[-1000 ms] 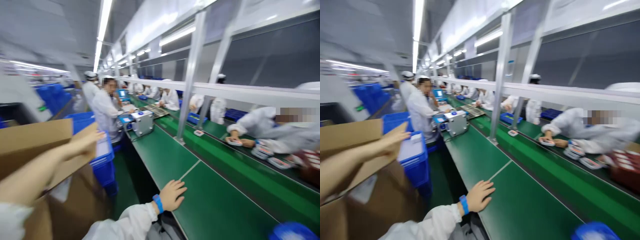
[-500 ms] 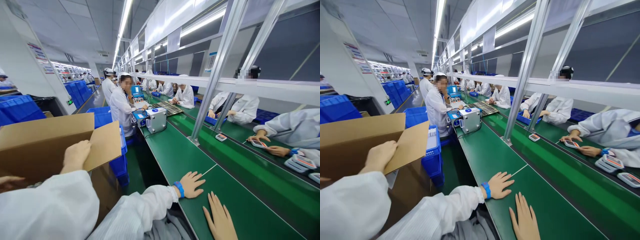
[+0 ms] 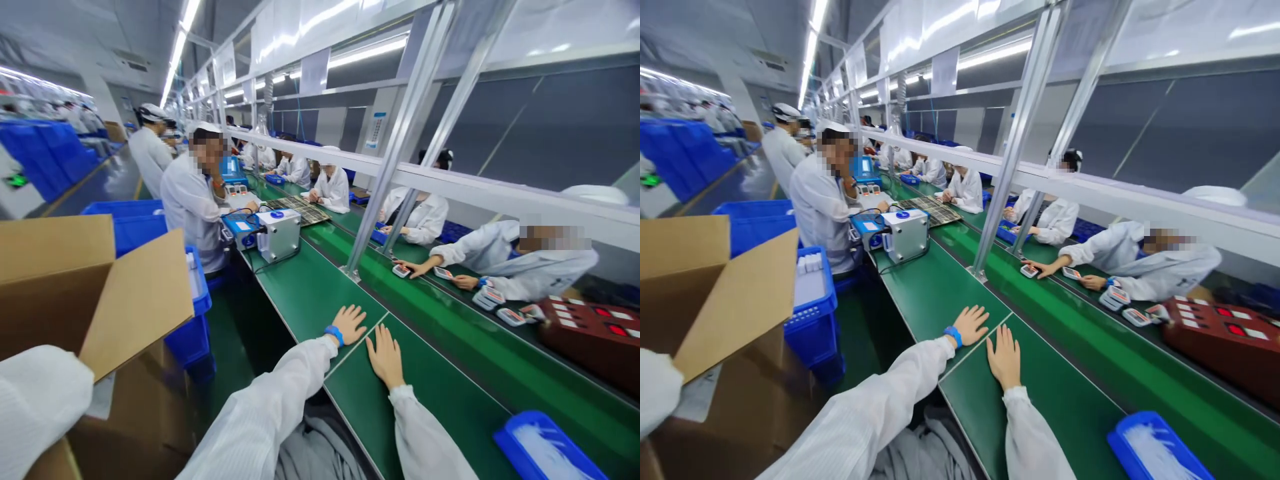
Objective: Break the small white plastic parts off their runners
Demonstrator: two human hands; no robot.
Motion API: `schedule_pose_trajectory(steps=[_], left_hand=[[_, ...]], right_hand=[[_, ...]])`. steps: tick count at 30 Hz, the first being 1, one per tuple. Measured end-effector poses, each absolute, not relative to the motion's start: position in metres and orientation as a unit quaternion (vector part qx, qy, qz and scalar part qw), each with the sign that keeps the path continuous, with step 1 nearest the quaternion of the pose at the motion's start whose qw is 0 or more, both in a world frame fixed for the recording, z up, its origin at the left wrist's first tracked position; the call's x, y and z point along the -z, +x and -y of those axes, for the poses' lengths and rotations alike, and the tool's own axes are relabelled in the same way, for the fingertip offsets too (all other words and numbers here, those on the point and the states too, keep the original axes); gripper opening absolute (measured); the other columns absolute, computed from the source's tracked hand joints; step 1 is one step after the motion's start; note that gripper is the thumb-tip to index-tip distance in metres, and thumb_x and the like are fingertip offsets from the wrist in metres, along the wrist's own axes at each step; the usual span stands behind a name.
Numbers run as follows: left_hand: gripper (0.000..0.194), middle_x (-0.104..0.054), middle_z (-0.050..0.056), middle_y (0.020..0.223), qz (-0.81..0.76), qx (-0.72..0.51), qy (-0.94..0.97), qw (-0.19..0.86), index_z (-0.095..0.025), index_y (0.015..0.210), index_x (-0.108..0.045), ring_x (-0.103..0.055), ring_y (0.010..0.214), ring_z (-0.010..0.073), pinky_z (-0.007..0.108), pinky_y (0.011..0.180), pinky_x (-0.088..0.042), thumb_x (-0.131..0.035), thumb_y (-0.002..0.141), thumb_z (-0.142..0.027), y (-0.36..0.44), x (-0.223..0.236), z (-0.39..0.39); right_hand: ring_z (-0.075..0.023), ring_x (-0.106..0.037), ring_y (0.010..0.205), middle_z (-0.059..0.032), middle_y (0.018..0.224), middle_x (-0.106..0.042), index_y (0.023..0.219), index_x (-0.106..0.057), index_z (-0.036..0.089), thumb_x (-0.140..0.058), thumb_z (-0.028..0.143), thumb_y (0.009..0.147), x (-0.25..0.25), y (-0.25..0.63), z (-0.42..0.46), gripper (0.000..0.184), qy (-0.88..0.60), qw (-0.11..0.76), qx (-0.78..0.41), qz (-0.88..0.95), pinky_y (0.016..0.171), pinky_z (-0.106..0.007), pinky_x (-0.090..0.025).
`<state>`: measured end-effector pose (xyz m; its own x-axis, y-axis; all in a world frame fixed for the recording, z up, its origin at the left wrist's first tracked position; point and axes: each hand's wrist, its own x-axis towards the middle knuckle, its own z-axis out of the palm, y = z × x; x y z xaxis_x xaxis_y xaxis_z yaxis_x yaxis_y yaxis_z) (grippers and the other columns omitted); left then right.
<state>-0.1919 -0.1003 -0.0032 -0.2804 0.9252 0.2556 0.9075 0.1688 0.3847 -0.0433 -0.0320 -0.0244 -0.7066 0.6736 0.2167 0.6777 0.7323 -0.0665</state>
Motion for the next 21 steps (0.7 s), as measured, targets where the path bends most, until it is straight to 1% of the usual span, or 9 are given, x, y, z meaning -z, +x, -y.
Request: schedule_pose_trajectory(steps=[3, 5, 9, 11, 16, 19, 21], left_hand=[[0.055, -0.031, 0.011, 0.151, -0.779, -0.251, 0.575, 0.019, -0.015, 0.141, -0.037, -0.022, 0.139, 0.0278, 0.049, 0.113, -0.012, -0.034, 0.093, -0.043, -0.208, 0.004, 0.093], [0.056, -0.029, 0.009, 0.152, -0.792, -0.252, 0.556, 0.015, -0.017, 0.142, -0.036, -0.02, 0.14, 0.0272, 0.049, 0.114, -0.01, -0.03, 0.094, -0.045, -0.219, 0.007, 0.093], [0.058, -0.03, 0.005, 0.152, -0.829, -0.236, 0.506, 0.003, -0.024, 0.143, -0.035, -0.021, 0.141, 0.0255, 0.049, 0.115, -0.013, -0.025, 0.092, -0.05, -0.243, 0.015, 0.104], [0.061, -0.027, 0.003, 0.153, -0.848, -0.228, 0.478, -0.009, -0.025, 0.145, -0.031, -0.018, 0.142, 0.025, 0.05, 0.115, -0.012, -0.022, 0.091, -0.053, -0.255, 0.018, 0.113], [0.067, -0.015, 0.0, 0.156, -0.886, -0.214, 0.408, -0.054, -0.025, 0.149, -0.014, -0.006, 0.144, 0.0256, 0.054, 0.115, -0.002, -0.014, 0.09, -0.057, -0.287, 0.021, 0.143], [0.071, -0.014, 0.001, 0.157, -0.901, -0.204, 0.374, -0.081, -0.023, 0.149, -0.014, -0.003, 0.144, 0.0264, 0.053, 0.116, 0.0, -0.014, 0.089, -0.06, -0.303, 0.02, 0.161], [0.072, -0.014, 0.001, 0.156, -0.91, -0.2, 0.352, -0.093, -0.023, 0.149, -0.016, -0.004, 0.144, 0.0262, 0.053, 0.116, 0.0, -0.014, 0.089, -0.061, -0.31, 0.02, 0.171]], right_hand=[[-0.0237, -0.022, 0.141, -0.0117, 0.151, -0.026, 0.145, -0.03, 0.009, -0.016, 0.049, 0.092, 0.015, -0.05, 0.024, 0.067, -0.416, 0.105, -0.002, 0.903, 0.112, -0.044, -0.02], [-0.0234, -0.021, 0.141, -0.0108, 0.152, -0.025, 0.145, -0.029, 0.009, -0.017, 0.049, 0.092, 0.012, -0.051, 0.021, 0.068, -0.449, 0.102, -0.002, 0.888, 0.112, -0.044, -0.019], [-0.0226, -0.022, 0.14, -0.0097, 0.152, -0.025, 0.145, -0.03, 0.01, -0.02, 0.051, 0.091, 0.014, -0.048, 0.018, 0.069, -0.5, 0.095, 0.008, 0.861, 0.112, -0.043, -0.019], [-0.0232, -0.021, 0.14, -0.0107, 0.152, -0.025, 0.144, -0.03, 0.009, -0.02, 0.053, 0.09, 0.015, -0.044, 0.015, 0.07, -0.516, 0.101, 0.015, 0.851, 0.111, -0.044, -0.02], [-0.0277, -0.019, 0.14, -0.0158, 0.151, -0.025, 0.143, -0.033, 0.009, -0.021, 0.056, 0.089, 0.02, -0.017, 0.006, 0.072, -0.527, 0.153, 0.045, 0.835, 0.108, -0.051, -0.02], [-0.0323, -0.021, 0.139, -0.0194, 0.149, -0.027, 0.142, -0.034, 0.01, -0.023, 0.053, 0.09, 0.024, 0.002, 0.002, 0.069, -0.526, 0.195, 0.062, 0.825, 0.105, -0.057, -0.02], [-0.0352, -0.02, 0.138, -0.0213, 0.149, -0.027, 0.144, -0.032, 0.012, -0.022, 0.052, 0.09, 0.027, 0.012, 0.001, 0.068, -0.523, 0.203, 0.066, 0.825, 0.103, -0.061, -0.019]])
